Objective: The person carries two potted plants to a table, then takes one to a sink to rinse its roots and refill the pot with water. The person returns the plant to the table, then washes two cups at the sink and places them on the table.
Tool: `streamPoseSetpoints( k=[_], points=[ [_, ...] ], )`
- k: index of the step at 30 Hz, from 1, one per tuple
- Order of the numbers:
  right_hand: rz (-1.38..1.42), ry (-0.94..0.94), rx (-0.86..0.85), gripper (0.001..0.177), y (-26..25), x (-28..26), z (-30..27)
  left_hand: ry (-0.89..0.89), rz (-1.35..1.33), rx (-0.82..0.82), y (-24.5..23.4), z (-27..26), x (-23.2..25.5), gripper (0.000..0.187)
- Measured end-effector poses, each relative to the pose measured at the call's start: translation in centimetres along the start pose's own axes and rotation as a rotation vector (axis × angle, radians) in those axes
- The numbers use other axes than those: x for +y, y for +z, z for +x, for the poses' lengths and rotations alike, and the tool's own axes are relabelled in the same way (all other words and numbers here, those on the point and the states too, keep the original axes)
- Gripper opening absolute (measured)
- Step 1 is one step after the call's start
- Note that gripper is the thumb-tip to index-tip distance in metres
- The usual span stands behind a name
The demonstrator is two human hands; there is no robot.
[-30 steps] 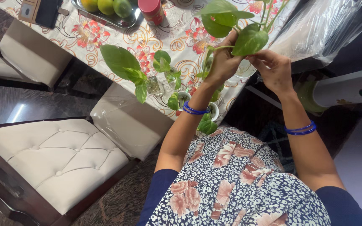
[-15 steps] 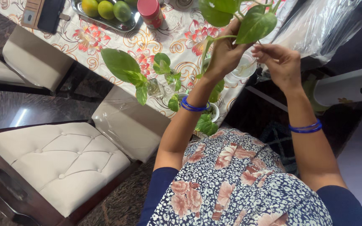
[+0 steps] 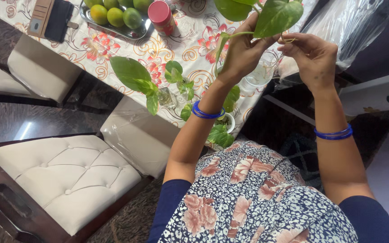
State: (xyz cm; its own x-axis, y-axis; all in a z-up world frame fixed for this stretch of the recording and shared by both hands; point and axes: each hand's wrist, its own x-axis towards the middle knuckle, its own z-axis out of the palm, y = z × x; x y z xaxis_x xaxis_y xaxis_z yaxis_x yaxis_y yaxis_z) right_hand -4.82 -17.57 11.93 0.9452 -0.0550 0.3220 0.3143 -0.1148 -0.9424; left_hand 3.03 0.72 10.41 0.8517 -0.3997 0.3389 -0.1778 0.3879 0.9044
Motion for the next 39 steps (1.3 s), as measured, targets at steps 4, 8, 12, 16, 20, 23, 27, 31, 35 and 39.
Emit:
streamPoseSetpoints(
  k=[4,8,12,16,20,23,27,31,35,39],
  points=[
    [0.023,0.023,0.002,0.024,0.4,1.2,-0.2,0.003,-0.036,-0.009,-0.1,0.0,-0.3,0.037],
    [0.057,-0.034,-0.083,0.042,0.9,2.3,-1.2,0.017,-0.042,-0.019,-0.2,-0.1,-0.4,0.037],
    [0.127,0.040,-0.048,0.072,0.1,2.8,-3.3,0.003,-0.097,-0.014,-0.3,-0.3,0.1,0.040],
    [0.211,0.104,0.090,0.087,-1.5,6.3,-5.5,0.017,-0.043,-0.003,-0.5,-0.1,0.1,0.038],
    [0.100,0.283,0.060,0.092,0.3,12.2,-7.9,0.014,-0.027,0.018,-0.5,-0.1,0.0,0.040],
    [-0.004,0.302,-0.081,0.101,2.4,13.6,-9.1,-0.002,-0.034,0.014,-0.4,-0.2,0.2,0.039],
    [0.009,0.160,-0.103,0.109,5.1,13.6,-8.7,0.041,-0.055,-0.009,-0.3,-0.1,0.5,0.036],
    [-0.196,0.174,-0.012,0.112,6.0,13.8,-8.1,0.002,-0.063,-0.002,-0.4,0.0,1.0,0.041],
    [-0.268,0.203,0.092,0.104,6.7,14.8,-7.7,0.007,-0.068,-0.018,-0.3,-0.1,2.0,0.046],
    [-0.340,0.247,0.172,0.095,7.2,15.1,-7.6,0.011,-0.003,-0.004,-0.1,-0.3,3.0,0.049]
  ],
)
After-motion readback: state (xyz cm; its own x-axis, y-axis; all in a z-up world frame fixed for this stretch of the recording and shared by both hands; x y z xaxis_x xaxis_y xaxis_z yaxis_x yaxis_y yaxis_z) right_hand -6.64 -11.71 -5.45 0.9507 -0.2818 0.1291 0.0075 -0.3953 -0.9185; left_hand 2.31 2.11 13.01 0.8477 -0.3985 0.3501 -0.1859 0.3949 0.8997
